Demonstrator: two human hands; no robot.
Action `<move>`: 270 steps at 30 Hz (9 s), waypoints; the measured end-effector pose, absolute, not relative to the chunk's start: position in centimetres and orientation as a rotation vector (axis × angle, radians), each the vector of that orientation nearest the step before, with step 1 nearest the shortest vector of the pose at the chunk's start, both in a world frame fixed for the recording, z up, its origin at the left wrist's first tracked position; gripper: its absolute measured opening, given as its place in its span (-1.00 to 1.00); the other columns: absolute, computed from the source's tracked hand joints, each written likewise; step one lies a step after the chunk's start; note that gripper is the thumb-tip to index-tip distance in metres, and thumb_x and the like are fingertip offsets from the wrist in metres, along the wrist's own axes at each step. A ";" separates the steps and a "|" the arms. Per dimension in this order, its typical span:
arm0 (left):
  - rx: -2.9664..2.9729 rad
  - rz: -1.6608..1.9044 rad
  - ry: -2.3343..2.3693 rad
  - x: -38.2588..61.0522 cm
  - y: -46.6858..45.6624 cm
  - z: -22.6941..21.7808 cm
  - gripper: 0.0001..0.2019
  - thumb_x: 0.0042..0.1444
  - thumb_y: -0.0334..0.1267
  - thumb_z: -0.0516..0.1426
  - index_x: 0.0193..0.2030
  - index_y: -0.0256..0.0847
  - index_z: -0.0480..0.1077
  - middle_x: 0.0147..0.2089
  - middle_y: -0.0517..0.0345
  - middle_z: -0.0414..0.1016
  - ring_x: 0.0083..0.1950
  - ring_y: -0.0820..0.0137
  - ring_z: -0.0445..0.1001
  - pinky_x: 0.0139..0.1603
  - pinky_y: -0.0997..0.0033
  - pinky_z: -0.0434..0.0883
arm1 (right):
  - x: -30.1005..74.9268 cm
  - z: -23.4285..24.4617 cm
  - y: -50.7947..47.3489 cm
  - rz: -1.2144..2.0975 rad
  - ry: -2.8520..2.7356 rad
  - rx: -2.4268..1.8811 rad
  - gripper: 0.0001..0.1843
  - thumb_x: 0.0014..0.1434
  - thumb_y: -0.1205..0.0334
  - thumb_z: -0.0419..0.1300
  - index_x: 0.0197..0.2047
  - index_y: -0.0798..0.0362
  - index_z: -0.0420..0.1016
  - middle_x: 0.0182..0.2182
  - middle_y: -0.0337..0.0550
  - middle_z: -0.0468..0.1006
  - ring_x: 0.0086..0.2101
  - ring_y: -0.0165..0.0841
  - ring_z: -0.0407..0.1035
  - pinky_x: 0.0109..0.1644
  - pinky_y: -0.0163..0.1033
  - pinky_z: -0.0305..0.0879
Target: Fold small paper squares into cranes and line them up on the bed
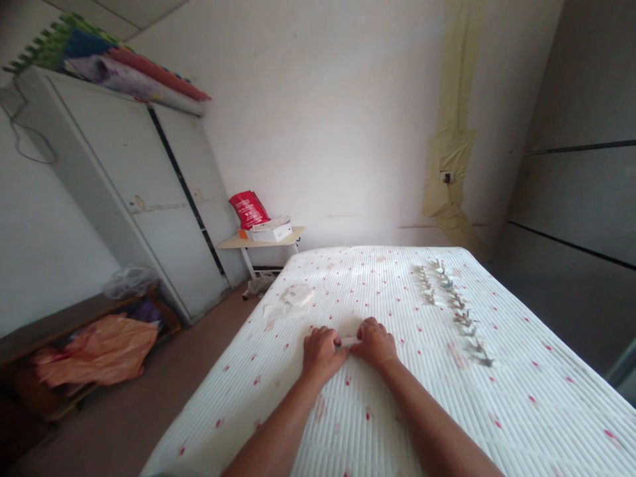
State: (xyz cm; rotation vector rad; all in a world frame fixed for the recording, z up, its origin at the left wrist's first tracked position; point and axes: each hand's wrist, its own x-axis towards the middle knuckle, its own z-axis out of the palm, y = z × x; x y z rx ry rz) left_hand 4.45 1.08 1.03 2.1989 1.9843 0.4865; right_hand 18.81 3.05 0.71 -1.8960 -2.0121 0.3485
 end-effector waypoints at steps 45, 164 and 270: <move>2.124 0.413 1.992 4.1 1.5 1.5 -0.83 -0.09 -0.14 0.15 -0.35 -0.12 0.39 -0.19 0.16 0.40 -0.03 0.30 0.30 -0.06 0.32 0.15 | 19.1 0.1 3.4 0.617 -2.184 -1.359 -0.73 -0.19 0.55 0.00 -0.48 0.10 0.43 -0.44 -0.21 0.45 -0.38 -0.43 0.31 -0.28 -0.39 0.17; 2.204 0.636 1.629 2.0 2.1 0.8 -0.65 -0.22 -0.20 0.21 -0.19 -0.06 0.41 -0.10 0.19 0.38 0.00 0.27 0.27 0.09 0.25 0.11 | 20.8 -0.3 2.9 0.687 -2.129 -1.399 -0.56 -0.18 0.53 0.01 -0.19 0.06 0.38 -0.12 -0.09 0.33 -0.18 -0.35 0.34 -0.09 -0.32 0.24; 1.645 1.137 1.286 2.9 1.7 -0.8 -0.47 -0.09 -0.46 0.06 0.09 -0.16 0.17 -0.41 0.28 0.41 -0.43 0.53 0.33 -0.37 0.59 0.26 | 19.6 -1.1 2.1 1.058 -1.521 -1.138 -0.82 -0.01 0.18 0.11 -0.31 0.06 0.33 -0.46 -0.26 0.41 -0.48 -0.45 0.27 -0.40 -0.34 0.23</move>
